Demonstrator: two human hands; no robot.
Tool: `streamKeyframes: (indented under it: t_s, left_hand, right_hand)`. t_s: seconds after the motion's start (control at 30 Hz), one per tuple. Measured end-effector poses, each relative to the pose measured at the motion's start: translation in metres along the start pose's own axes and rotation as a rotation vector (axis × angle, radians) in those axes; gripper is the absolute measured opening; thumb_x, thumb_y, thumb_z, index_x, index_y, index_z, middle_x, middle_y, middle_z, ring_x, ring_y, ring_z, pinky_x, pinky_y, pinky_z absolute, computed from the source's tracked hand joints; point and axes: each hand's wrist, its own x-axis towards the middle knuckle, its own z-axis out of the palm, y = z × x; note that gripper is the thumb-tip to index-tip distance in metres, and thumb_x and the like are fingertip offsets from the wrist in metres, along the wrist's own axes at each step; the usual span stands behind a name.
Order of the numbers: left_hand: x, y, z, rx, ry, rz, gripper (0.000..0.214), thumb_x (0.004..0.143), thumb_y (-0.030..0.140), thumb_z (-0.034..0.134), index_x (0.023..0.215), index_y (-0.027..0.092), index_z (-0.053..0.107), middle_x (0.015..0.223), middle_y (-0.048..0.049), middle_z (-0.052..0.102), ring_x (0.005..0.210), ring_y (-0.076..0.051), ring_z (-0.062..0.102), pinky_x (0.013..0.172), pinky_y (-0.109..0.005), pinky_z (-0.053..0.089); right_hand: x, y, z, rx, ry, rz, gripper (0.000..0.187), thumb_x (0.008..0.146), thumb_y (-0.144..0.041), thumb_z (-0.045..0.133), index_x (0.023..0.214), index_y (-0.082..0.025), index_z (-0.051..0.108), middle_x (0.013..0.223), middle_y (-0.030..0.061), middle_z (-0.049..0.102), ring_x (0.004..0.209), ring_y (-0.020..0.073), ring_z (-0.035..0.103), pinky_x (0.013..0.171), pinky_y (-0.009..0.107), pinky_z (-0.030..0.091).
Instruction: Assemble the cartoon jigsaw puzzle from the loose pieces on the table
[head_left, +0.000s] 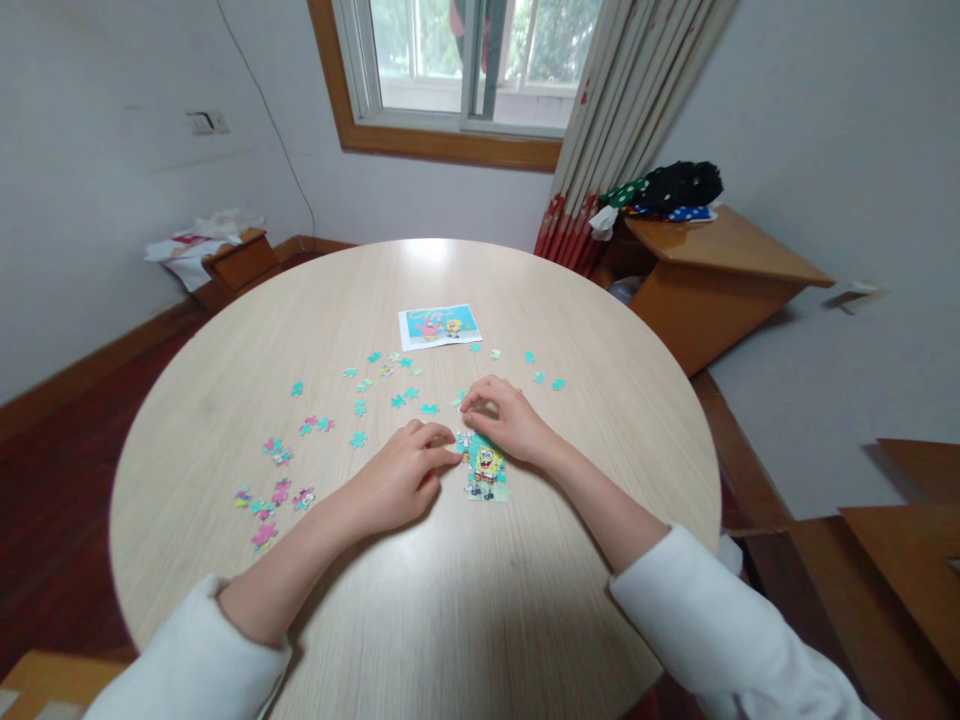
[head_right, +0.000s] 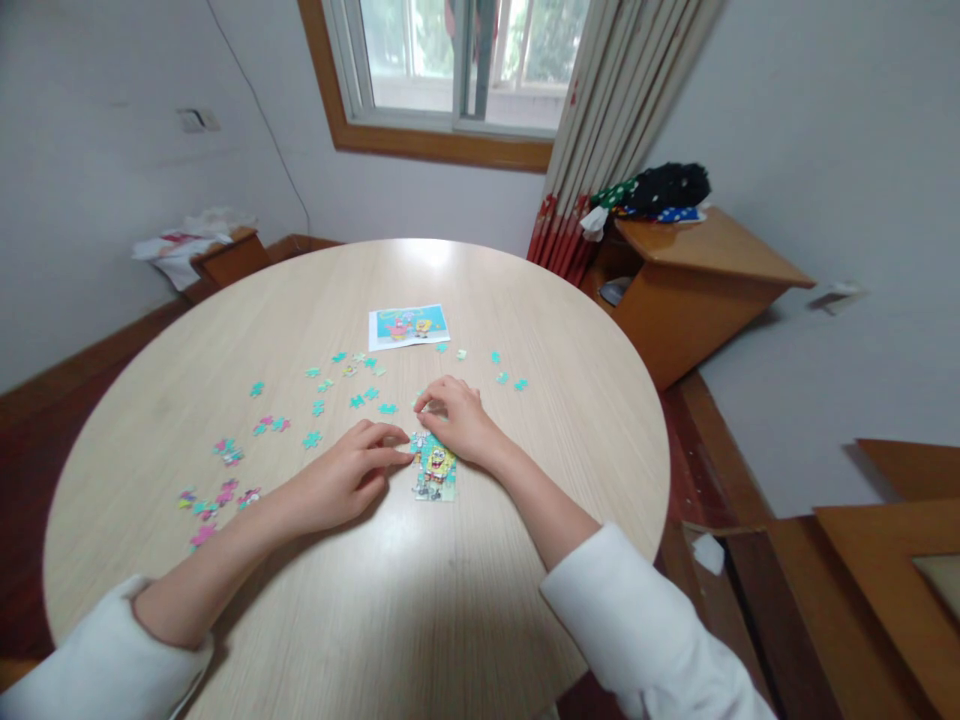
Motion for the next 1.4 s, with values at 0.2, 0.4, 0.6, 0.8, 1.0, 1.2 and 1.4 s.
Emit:
streamKeyframes:
  t_s: [0.2, 0.4, 0.6, 0.8, 1.0, 1.2, 1.4]
  left_hand:
    - [0.001, 0.006, -0.003, 0.089, -0.054, 0.044, 0.034, 0.084, 0.008, 0.040, 0.104, 0.021, 0.065, 0.131, -0.0062, 0.059, 0.108, -0.024, 0.049, 0.094, -0.044, 0.037]
    - [-0.001, 0.016, -0.001, 0.209, -0.090, 0.025, 0.030, 0.084, 0.008, 0.038, 0.099, 0.018, 0.062, 0.119, -0.0088, 0.065, 0.096, -0.025, 0.053, 0.085, -0.042, 0.035]
    - [-0.003, 0.037, 0.007, 0.315, -0.065, -0.062, 0.033, 0.089, 0.012, 0.031, 0.107, 0.016, 0.058, 0.107, -0.0119, 0.067, 0.090, -0.025, 0.055, 0.083, -0.042, 0.035]
    - [-0.007, 0.066, 0.020, 0.469, -0.084, -0.177, 0.039, 0.088, 0.014, 0.033, 0.121, 0.011, 0.053, 0.128, -0.0166, 0.057, 0.100, -0.029, 0.054, 0.086, -0.044, 0.035]
    - [-0.011, 0.078, 0.033, 0.547, -0.074, -0.252, 0.045, 0.086, 0.013, 0.034, 0.128, 0.006, 0.049, 0.136, -0.0197, 0.050, 0.106, -0.031, 0.051, 0.088, -0.045, 0.034]
    - [-0.018, 0.080, 0.038, 0.518, 0.005, -0.266, 0.043, 0.086, 0.014, 0.036, 0.126, 0.011, 0.051, 0.134, -0.0168, 0.051, 0.107, -0.030, 0.049, 0.091, -0.046, 0.033]
    - [-0.025, 0.079, 0.042, 0.484, 0.078, -0.264, 0.042, 0.085, 0.016, 0.039, 0.125, 0.014, 0.052, 0.134, -0.0137, 0.053, 0.109, -0.030, 0.048, 0.093, -0.046, 0.033]
  right_hand:
    - [0.005, 0.010, -0.005, -0.003, 0.167, 0.034, 0.013, 0.076, -0.009, 0.055, 0.075, -0.019, 0.063, 0.082, 0.0018, 0.063, 0.080, 0.0155, 0.056, 0.079, 0.031, 0.041]
    - [0.002, 0.014, -0.002, -0.029, 0.217, 0.043, 0.017, 0.074, -0.006, 0.052, 0.072, -0.018, 0.063, 0.080, 0.0021, 0.063, 0.078, 0.0149, 0.057, 0.076, 0.030, 0.042]
    - [0.001, 0.023, 0.002, -0.050, 0.294, 0.045, 0.016, 0.073, -0.007, 0.052, 0.071, -0.019, 0.063, 0.077, 0.0012, 0.063, 0.077, 0.0155, 0.057, 0.075, 0.029, 0.043]
    - [-0.003, 0.027, 0.003, -0.026, 0.348, 0.043, 0.017, 0.071, -0.007, 0.051, 0.071, -0.019, 0.063, 0.077, 0.0011, 0.063, 0.075, 0.0153, 0.057, 0.075, 0.029, 0.043]
    - [-0.007, 0.024, 0.004, -0.016, 0.398, 0.057, 0.017, 0.072, -0.008, 0.050, 0.072, -0.018, 0.063, 0.076, 0.0012, 0.062, 0.073, 0.0149, 0.055, 0.074, 0.028, 0.043]
    - [-0.018, 0.019, 0.007, -0.043, 0.365, 0.088, 0.016, 0.073, -0.010, 0.052, 0.075, -0.017, 0.066, 0.076, 0.0020, 0.063, 0.072, 0.0147, 0.055, 0.073, 0.029, 0.044]
    - [-0.037, 0.010, 0.013, -0.108, 0.308, 0.125, 0.027, 0.079, -0.008, 0.046, 0.087, -0.016, 0.070, 0.089, 0.0066, 0.067, 0.084, 0.0162, 0.060, 0.082, 0.029, 0.047]
